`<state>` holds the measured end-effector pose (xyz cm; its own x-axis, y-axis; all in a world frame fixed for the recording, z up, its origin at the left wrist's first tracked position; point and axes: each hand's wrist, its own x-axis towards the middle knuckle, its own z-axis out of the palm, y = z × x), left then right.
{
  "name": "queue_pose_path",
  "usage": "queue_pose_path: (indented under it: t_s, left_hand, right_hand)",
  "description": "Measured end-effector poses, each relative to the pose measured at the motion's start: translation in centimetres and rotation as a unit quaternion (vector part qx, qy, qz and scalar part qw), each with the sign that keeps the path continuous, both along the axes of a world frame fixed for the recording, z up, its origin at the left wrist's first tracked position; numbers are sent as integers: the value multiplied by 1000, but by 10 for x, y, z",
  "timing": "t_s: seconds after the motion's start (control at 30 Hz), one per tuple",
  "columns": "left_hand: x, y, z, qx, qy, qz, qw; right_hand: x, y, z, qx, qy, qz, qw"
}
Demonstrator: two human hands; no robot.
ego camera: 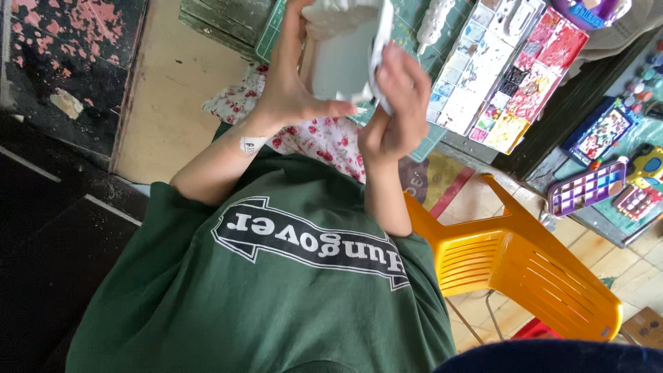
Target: The person sands a white ceramic figurine using a sanding block. They rotate the figurine to sand different sides and edges, then place it on the table and pick up another figurine to continue sanding.
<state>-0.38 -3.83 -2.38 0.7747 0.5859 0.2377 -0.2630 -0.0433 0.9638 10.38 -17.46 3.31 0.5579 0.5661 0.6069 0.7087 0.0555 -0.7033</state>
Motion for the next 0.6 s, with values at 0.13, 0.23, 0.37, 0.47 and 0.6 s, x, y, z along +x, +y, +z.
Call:
queue_pose_path:
  t_s: [0.13, 0.23, 0.37, 0.47, 0.6]
  left_hand:
    - [-4, 1, 0, -24, 37, 5, 999]
    - [-10, -2, -4, -28, -8, -17, 999]
    - [-12, 4, -15, -101, -13, 29, 994]
    - [-14, 23, -25, -129, 62, 88, 986]
    - [-23, 31, -29, -203, -38, -31, 978]
  right_hand:
    - [-1, 2, 7, 8, -3, 34, 999]
    - [14, 15, 2, -19, 24, 4, 1000]
    - [-8, 8, -14, -9, 23, 42, 999]
    - [-21, -4, -29, 13, 68, 71, 995]
    - [0, -9, -48, 32, 270, -23, 962]
